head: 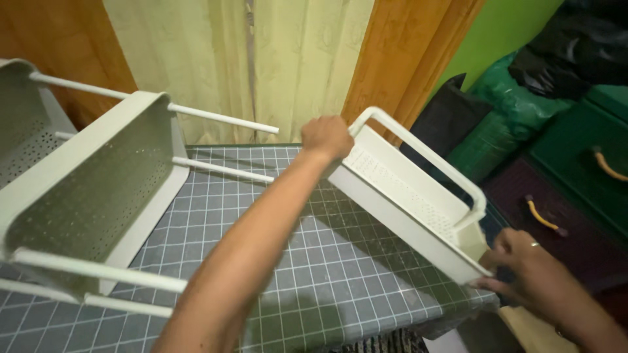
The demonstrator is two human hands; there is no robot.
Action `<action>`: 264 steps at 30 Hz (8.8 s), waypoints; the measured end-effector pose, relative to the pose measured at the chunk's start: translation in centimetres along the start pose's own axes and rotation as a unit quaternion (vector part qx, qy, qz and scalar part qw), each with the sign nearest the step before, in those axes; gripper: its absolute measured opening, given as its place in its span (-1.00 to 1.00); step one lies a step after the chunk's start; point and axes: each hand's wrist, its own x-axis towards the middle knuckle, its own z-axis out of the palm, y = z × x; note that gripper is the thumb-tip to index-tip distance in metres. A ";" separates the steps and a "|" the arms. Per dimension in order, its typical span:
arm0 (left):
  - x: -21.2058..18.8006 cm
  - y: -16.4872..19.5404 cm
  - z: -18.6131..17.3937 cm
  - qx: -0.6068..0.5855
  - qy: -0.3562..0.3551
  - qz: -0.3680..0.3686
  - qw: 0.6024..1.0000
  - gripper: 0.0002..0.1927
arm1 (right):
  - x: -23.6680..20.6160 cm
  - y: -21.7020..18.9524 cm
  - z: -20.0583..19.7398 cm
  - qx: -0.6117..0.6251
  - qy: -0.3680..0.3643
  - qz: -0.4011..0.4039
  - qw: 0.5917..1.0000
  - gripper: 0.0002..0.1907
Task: The person assembles a three-tier rolling storage cart on a bed. They attach white plastic side panels to horizontal support poles, connect the pole frame sections together, fit the perforated baskets onto the frame, press black caster wheels onto the leg ends, then stand the finished cart upright on the floor.
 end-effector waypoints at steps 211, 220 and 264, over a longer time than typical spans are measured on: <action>-28.0 -20.5 -0.1 -0.316 -0.029 0.048 0.947 -0.55 | 5.6 -33.5 12.5 0.529 0.129 -0.126 0.829 -0.31; -26.7 -17.2 -3.6 -0.706 0.011 -0.017 0.708 -0.54 | 5.7 -33.2 5.3 0.626 0.232 -0.126 0.734 -0.52; -23.5 -17.3 -11.7 0.028 0.123 0.320 0.939 -0.76 | 7.1 -34.5 4.4 0.634 0.164 -0.221 0.723 -0.43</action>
